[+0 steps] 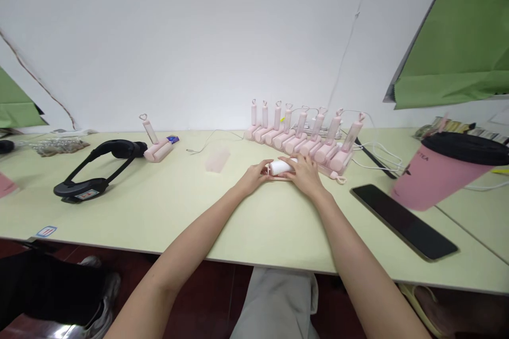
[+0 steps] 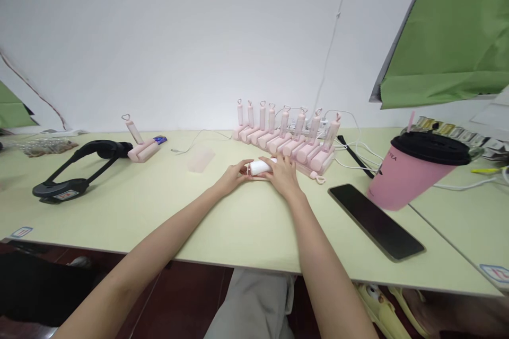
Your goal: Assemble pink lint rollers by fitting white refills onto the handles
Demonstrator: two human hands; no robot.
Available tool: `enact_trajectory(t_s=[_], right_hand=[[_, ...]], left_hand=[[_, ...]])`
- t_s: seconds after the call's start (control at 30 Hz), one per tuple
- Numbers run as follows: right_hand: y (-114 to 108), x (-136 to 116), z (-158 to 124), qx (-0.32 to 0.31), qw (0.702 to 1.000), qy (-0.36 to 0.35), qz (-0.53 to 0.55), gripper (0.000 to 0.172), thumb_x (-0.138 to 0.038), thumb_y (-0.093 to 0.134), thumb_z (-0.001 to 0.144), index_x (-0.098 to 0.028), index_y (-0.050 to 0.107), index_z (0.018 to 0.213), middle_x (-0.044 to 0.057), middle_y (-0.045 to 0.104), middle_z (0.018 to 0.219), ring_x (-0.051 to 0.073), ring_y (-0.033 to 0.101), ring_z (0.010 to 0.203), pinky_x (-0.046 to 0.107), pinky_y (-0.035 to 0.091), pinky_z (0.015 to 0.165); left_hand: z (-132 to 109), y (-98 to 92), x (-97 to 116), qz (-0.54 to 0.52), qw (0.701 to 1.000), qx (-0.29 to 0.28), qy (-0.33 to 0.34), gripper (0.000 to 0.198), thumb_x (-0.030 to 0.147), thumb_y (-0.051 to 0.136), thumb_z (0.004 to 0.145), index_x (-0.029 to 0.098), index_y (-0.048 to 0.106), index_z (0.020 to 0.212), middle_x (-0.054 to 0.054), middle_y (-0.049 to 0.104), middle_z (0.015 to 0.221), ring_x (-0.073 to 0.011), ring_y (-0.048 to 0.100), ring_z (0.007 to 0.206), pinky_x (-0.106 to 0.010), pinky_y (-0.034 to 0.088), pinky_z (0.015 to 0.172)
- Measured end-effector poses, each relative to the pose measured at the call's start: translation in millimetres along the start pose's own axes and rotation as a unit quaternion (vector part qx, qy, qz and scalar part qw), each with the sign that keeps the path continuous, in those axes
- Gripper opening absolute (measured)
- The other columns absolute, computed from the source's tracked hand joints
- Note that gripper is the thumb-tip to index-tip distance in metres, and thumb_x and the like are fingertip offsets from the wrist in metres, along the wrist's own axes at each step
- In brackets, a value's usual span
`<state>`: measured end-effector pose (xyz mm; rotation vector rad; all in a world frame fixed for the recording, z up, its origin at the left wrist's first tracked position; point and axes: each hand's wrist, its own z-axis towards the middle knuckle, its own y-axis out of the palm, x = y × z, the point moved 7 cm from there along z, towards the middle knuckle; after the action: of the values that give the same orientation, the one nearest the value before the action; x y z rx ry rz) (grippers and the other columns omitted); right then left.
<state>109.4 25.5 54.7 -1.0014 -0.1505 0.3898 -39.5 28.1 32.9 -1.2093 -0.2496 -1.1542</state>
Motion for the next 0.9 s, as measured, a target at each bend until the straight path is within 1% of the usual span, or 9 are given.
enact_trajectory(t_s=[0.13,0.2,0.33,0.47,0.53,0.6,0.7,0.8,0.9], right_hand=[[-2,-4,-2,0.003,1.000,-0.002,-0.005,0.046,-0.054,0.048,0.078,-0.036,0.050,0.120,0.007,0.050,0.115,0.027,0.040,0.102,0.038,0.031,0.077],[-3,-5,-3,0.000,1.000,0.001,-0.004,0.046,-0.054,0.049,0.078,-0.035,0.052,0.120,0.008,0.051,0.114,0.027,0.041,0.101,0.038,0.030,0.077],[-6,-7,-5,0.004,1.000,-0.003,0.018,0.043,-0.054,0.049,0.078,-0.034,0.054,0.116,0.008,0.053,0.110,0.026,0.043,0.099,0.039,0.030,0.080],[-10,-2,-4,0.027,0.994,0.022,0.102,0.046,-0.050,0.051,0.078,-0.034,0.050,0.121,0.006,0.054,0.114,0.026,0.043,0.103,0.039,0.032,0.082],[-14,4,-1,0.068,0.981,0.047,0.173,0.052,-0.047,0.052,0.078,-0.031,0.043,0.127,0.006,0.053,0.118,0.026,0.044,0.104,0.038,0.034,0.083],[-16,9,2,0.115,0.959,0.060,0.254,0.056,-0.046,0.049,0.080,-0.026,0.039,0.131,0.007,0.051,0.122,0.024,0.046,0.105,0.036,0.037,0.084],[-14,12,7,0.149,0.920,0.062,0.357,0.048,-0.047,0.039,0.085,-0.022,0.046,0.125,0.008,0.053,0.120,0.020,0.048,0.106,0.033,0.039,0.085],[-14,14,5,0.167,0.902,0.090,0.388,0.045,-0.047,0.030,0.087,-0.018,0.057,0.110,0.009,0.059,0.110,0.020,0.051,0.104,0.033,0.040,0.087],[-21,9,1,0.186,0.903,0.092,0.377,0.043,-0.045,0.030,0.088,-0.018,0.056,0.110,0.009,0.059,0.111,0.019,0.052,0.104,0.032,0.040,0.088]], left_hand=[[1,1.9,4,-0.001,1.000,-0.007,0.011,0.063,0.027,0.062,0.072,0.024,0.037,0.131,-0.002,0.061,0.093,-0.0132,0.056,0.079,-0.027,0.044,0.079],[1,2.8,6,-0.001,1.000,-0.007,0.016,0.068,0.028,0.067,0.067,0.023,0.040,0.129,-0.002,0.061,0.095,-0.0132,0.055,0.077,-0.027,0.045,0.078],[1,1.7,2,-0.008,1.000,0.011,-0.003,0.055,0.029,0.066,0.067,0.020,0.051,0.119,-0.002,0.062,0.095,-0.0133,0.055,0.077,-0.026,0.045,0.077],[0,-6.8,-3,-0.025,0.998,0.049,-0.021,0.051,0.026,0.064,0.067,0.018,0.053,0.116,-0.002,0.063,0.092,-0.0136,0.056,0.079,-0.025,0.045,0.077],[1,-11.5,-2,-0.047,0.996,0.068,-0.031,0.052,0.026,0.065,0.067,0.017,0.052,0.117,-0.002,0.063,0.093,-0.0137,0.057,0.078,-0.026,0.045,0.076],[1,-14.6,1,-0.072,0.993,0.082,-0.033,0.055,0.026,0.065,0.066,0.016,0.051,0.118,-0.004,0.063,0.095,-0.0142,0.058,0.080,-0.026,0.045,0.077],[2,-14.8,6,-0.096,0.991,0.090,-0.029,0.057,0.028,0.066,0.066,0.015,0.049,0.118,-0.005,0.064,0.095,-0.0152,0.058,0.082,-0.027,0.045,0.078],[0,-8.6,5,-0.096,0.992,0.063,-0.044,0.057,0.031,0.067,0.066,0.016,0.048,0.118,-0.005,0.064,0.091,-0.0154,0.058,0.080,-0.027,0.045,0.075],[-2,-2.4,2,-0.038,0.996,0.019,-0.078,0.061,0.039,0.066,0.066,0.017,0.045,0.118,-0.005,0.064,0.085,-0.0183,0.059,0.078,-0.029,0.046,0.069]])
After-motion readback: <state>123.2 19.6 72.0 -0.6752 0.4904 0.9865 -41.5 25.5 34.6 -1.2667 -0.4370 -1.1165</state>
